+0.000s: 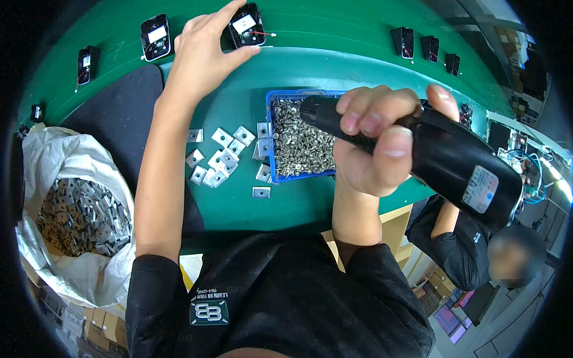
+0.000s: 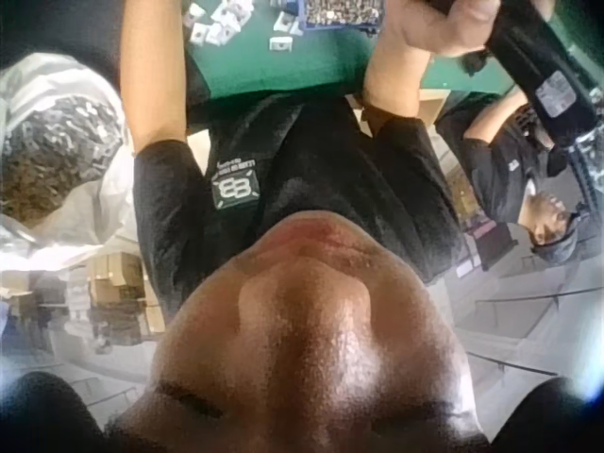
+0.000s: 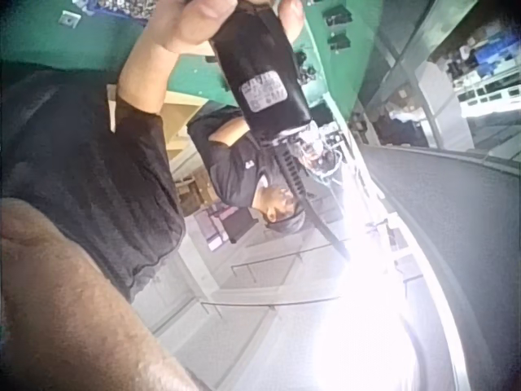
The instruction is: Manually assemble electronic components by inserting small parts into a housing and securing them with a power screwdriver.
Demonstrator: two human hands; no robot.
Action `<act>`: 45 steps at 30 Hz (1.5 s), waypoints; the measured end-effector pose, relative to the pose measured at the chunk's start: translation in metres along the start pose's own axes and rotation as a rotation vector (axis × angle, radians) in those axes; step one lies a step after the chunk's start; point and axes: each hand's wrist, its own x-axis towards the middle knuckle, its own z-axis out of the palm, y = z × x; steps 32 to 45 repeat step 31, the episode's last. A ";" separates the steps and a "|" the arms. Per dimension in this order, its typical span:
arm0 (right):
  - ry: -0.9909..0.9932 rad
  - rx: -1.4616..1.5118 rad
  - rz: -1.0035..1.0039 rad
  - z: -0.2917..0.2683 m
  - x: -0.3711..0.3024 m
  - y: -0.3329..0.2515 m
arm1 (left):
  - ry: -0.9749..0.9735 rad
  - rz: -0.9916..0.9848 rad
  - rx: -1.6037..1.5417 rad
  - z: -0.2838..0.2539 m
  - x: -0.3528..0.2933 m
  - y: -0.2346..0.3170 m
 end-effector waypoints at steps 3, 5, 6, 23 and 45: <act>-0.087 -0.067 0.027 0.008 0.002 0.005 | 0.151 0.083 0.006 0.010 0.007 -0.020; -0.053 -0.078 0.057 0.007 0.001 0.003 | 0.249 0.115 0.009 0.018 0.006 -0.024; -0.051 -0.085 0.058 0.006 0.000 0.000 | 0.243 0.118 0.004 0.024 0.005 -0.026; -0.060 0.247 0.039 -0.014 0.018 -0.056 | 0.183 0.924 -0.300 0.053 -0.030 0.017; -0.093 0.275 0.033 -0.021 0.017 -0.068 | 0.226 0.939 -0.299 0.063 -0.034 0.020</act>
